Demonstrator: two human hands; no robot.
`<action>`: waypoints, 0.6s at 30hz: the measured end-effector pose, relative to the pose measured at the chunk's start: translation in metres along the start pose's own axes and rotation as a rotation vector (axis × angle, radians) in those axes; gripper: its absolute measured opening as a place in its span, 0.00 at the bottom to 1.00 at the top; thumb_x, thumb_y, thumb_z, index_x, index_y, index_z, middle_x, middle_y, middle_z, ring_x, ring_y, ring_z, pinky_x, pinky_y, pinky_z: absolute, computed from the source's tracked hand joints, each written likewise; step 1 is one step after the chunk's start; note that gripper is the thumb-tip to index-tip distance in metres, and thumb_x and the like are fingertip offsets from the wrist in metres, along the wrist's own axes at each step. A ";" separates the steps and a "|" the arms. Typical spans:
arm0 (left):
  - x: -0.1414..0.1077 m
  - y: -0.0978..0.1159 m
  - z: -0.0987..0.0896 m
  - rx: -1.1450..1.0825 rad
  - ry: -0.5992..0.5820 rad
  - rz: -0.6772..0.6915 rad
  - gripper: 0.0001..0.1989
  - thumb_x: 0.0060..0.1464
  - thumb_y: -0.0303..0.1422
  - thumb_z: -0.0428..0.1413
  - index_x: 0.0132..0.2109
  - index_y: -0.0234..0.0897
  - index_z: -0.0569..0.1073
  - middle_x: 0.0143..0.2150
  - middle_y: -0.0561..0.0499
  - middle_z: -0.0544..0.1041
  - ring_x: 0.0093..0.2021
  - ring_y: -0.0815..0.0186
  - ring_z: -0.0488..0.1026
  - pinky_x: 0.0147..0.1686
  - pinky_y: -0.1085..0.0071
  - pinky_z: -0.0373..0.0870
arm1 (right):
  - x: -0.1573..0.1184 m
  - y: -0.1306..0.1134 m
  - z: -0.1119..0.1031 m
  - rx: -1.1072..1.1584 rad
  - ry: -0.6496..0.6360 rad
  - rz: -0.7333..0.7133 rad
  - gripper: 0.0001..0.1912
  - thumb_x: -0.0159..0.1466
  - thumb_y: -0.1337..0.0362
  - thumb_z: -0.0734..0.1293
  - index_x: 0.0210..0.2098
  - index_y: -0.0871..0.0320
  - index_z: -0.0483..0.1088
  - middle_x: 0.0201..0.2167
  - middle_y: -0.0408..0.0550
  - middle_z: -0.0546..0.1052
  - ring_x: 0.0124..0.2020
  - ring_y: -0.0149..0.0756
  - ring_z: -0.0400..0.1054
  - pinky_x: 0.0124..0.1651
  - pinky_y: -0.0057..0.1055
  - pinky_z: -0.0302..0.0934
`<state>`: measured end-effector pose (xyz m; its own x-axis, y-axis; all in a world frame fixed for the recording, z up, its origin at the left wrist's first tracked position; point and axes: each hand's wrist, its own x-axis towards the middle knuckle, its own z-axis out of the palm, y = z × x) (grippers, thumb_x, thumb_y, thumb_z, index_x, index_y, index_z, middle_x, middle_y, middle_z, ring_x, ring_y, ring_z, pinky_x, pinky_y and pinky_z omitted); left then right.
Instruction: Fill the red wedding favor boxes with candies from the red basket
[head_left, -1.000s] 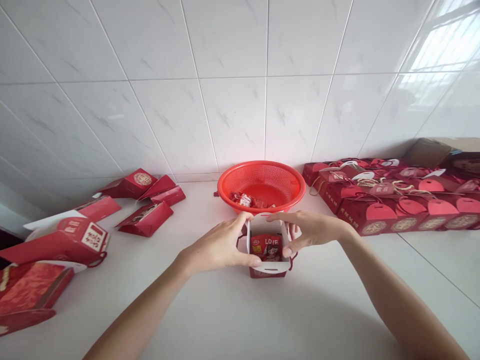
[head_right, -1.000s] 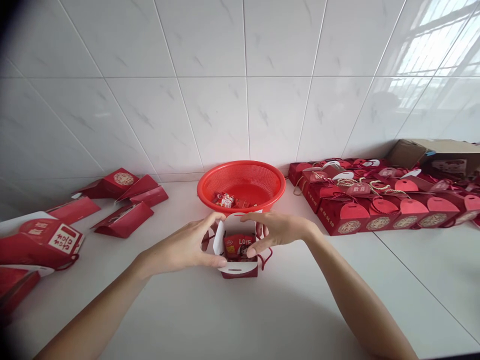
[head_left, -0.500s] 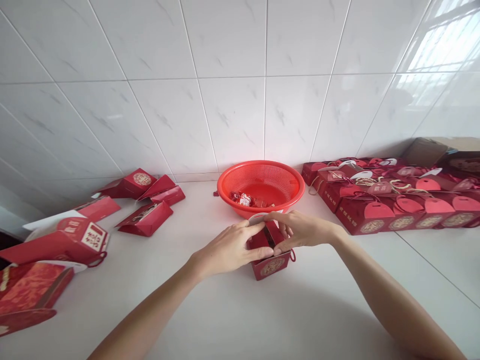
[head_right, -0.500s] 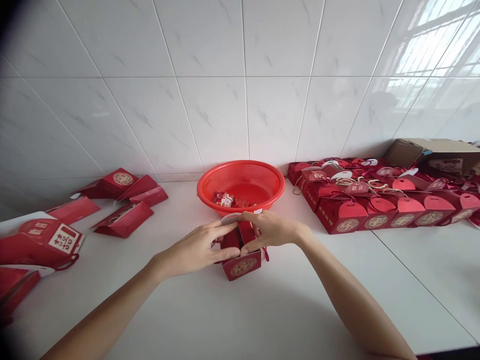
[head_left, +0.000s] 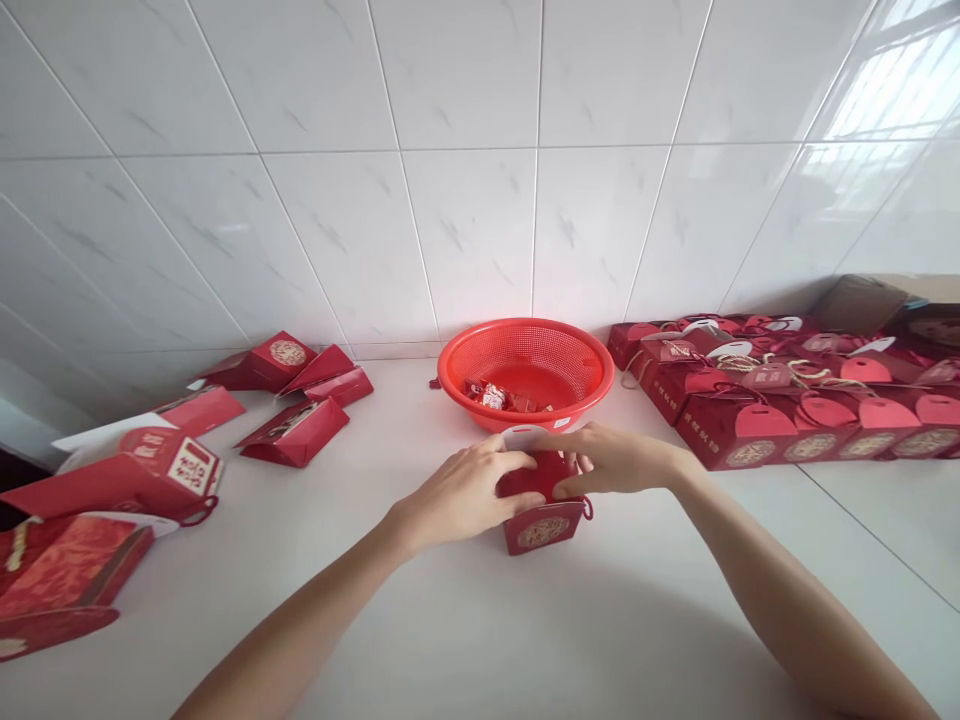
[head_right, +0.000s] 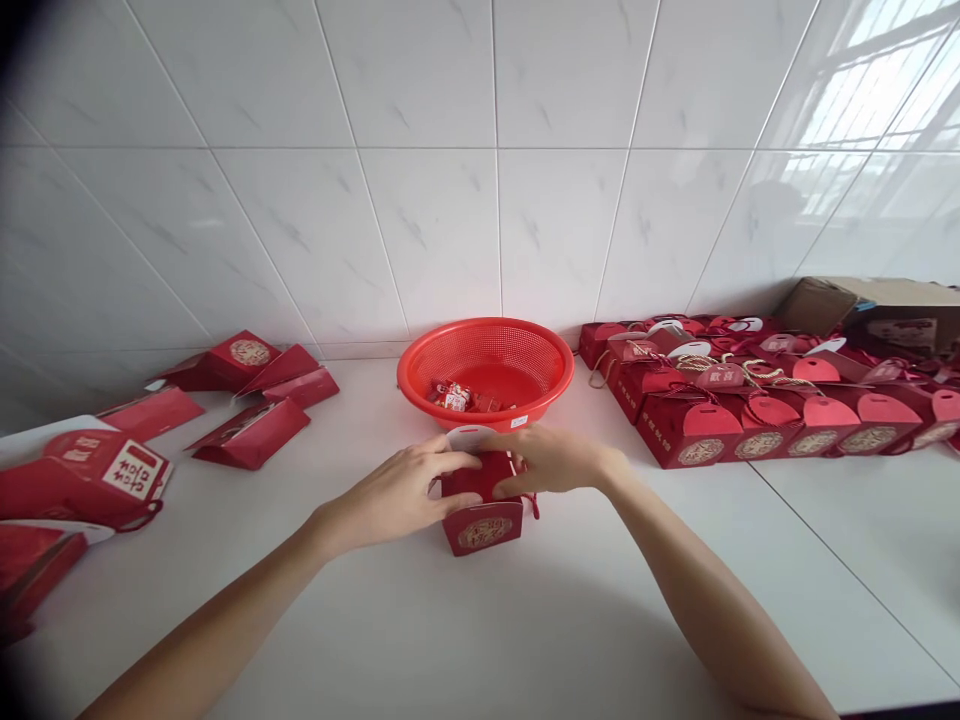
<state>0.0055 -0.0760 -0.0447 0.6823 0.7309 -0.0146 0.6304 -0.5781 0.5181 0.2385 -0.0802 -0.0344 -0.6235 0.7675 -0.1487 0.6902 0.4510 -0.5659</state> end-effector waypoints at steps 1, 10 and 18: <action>0.000 0.000 0.001 0.015 0.004 0.004 0.14 0.61 0.46 0.56 0.47 0.45 0.80 0.51 0.47 0.75 0.38 0.60 0.76 0.38 0.65 0.71 | -0.002 0.003 -0.004 0.026 0.023 -0.006 0.26 0.63 0.60 0.68 0.61 0.50 0.68 0.37 0.46 0.78 0.35 0.36 0.71 0.36 0.31 0.63; 0.000 -0.002 -0.013 -0.151 0.116 -0.052 0.20 0.62 0.52 0.52 0.41 0.39 0.76 0.36 0.49 0.78 0.33 0.62 0.74 0.33 0.68 0.71 | -0.009 0.029 -0.015 0.061 0.078 0.188 0.30 0.58 0.42 0.70 0.51 0.56 0.73 0.50 0.56 0.77 0.47 0.47 0.72 0.45 0.40 0.68; -0.005 -0.003 -0.018 -0.140 0.046 0.016 0.36 0.50 0.55 0.63 0.64 0.54 0.67 0.63 0.45 0.67 0.54 0.51 0.74 0.47 0.58 0.76 | 0.006 0.037 -0.008 0.217 -0.162 0.131 0.31 0.56 0.39 0.72 0.49 0.55 0.76 0.54 0.52 0.77 0.53 0.46 0.71 0.53 0.36 0.65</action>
<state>-0.0065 -0.0715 -0.0313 0.6720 0.7398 0.0326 0.5595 -0.5361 0.6321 0.2631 -0.0553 -0.0498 -0.5973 0.7220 -0.3492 0.6844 0.2318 -0.6913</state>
